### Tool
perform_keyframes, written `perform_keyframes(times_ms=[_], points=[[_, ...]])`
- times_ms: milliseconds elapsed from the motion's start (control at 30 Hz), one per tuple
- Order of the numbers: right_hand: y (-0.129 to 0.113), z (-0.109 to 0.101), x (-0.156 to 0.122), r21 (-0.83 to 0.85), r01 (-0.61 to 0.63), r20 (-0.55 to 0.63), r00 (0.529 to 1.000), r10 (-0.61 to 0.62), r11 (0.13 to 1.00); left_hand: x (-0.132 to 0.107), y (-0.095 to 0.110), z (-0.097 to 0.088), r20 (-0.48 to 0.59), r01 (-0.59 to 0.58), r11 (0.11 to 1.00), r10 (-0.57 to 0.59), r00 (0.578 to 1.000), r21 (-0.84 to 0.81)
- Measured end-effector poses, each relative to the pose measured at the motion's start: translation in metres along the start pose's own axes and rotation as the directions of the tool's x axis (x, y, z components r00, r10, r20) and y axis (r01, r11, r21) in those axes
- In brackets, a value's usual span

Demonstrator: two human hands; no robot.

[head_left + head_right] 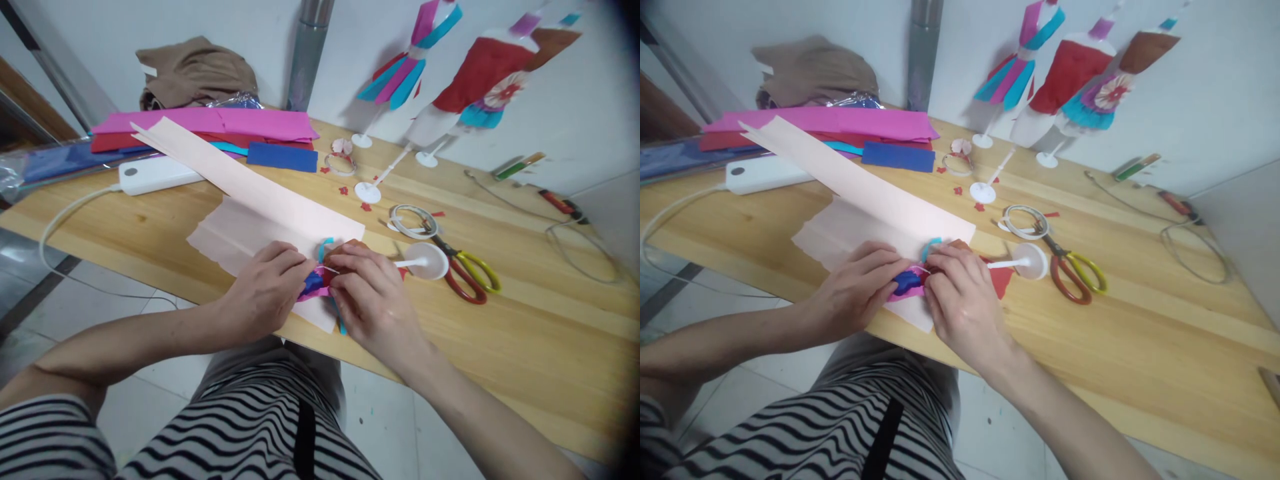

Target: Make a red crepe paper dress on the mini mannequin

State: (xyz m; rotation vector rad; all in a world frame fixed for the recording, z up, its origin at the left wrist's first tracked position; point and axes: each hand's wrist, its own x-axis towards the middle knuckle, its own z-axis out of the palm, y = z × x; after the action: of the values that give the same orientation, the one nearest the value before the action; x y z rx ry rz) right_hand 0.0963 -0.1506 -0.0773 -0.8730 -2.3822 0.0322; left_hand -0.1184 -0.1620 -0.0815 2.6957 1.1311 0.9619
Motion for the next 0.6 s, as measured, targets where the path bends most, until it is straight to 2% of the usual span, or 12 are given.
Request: perform_keyframes(times_ms=[200, 400, 600], points=[[-0.002, -0.002, -0.002, 0.005, -0.022, -0.006, 1.0, 0.022, 1.0, 0.0, 0.004, 0.001, 0.043, -0.029, 0.984, 0.022, 0.999, 0.173], [0.0, -0.001, 0.003, 0.061, -0.067, 0.006, 0.998, 0.066, 0.996, -0.001, 0.004, 0.001, 0.054, -0.078, 0.969, 0.067, 0.996, 0.236], [0.004, 0.002, 0.015, 0.02, -0.123, 0.084, 0.989, 0.121, 0.992, -0.001, 0.001, 0.001, 0.071, -0.109, 0.966, 0.095, 0.993, 0.233]])
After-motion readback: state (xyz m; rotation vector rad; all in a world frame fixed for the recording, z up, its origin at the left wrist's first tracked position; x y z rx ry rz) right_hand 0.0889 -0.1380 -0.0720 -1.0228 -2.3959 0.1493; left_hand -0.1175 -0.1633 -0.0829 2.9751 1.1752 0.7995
